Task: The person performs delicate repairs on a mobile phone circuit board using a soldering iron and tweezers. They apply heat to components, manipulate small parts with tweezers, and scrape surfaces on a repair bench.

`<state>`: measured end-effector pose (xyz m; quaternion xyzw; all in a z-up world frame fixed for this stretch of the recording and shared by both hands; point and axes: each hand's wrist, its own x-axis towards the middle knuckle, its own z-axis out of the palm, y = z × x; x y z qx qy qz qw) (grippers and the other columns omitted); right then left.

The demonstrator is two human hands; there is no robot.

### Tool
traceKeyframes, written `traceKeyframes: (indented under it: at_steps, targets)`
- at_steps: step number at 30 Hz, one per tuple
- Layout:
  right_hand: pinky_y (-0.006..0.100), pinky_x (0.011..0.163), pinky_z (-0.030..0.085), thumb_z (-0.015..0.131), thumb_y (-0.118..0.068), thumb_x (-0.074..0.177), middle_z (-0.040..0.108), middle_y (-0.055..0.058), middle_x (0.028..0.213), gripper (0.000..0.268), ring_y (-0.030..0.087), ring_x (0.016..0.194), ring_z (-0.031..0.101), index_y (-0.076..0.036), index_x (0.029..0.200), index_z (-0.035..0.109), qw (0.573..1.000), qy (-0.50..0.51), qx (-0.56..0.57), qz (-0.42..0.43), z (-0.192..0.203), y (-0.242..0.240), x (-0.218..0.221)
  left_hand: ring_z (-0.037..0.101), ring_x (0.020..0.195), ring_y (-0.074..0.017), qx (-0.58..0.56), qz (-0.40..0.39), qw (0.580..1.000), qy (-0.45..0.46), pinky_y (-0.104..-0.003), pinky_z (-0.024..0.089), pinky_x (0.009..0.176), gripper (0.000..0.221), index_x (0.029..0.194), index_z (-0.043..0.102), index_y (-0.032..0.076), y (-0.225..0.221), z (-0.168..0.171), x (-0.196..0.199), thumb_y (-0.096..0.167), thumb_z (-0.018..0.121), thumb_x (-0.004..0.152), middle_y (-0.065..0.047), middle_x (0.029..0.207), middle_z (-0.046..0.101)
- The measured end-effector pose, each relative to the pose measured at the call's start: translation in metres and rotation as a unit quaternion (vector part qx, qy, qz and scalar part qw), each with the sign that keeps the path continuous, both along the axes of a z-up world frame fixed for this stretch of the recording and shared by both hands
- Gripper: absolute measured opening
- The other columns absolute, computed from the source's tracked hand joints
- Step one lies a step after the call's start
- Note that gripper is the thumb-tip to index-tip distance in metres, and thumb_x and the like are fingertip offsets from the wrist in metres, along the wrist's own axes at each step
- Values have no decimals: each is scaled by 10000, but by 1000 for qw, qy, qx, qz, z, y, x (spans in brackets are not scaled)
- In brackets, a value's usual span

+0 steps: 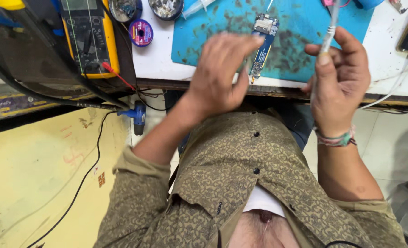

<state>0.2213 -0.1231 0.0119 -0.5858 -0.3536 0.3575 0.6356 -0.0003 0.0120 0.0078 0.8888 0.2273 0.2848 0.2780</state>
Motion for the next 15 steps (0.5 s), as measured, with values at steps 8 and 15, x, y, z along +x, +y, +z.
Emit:
traceKeyframes:
  at_steps: [8,15]
  targets:
    - [186,569,468,663,-140,1154,729,156,1144,367,45,641,548,37,1444,524,998,15,-61,-32,-9,-38,-7,343,1476,-388,153,-210,951,168,-608,211,1211,563,1301,702,88,60,28,29,191,705,748,-236,1569,402]
    - [183,564,450,661,-120,1136,723,129,1012,376,41,639,554,32,1455,533,996,26,-80,-35,-8,-55,-9,324,1507,-429,89,-174,970,148,-621,199,1216,514,1145,648,-25,70,33,20,353,773,820,-283,1607,376]
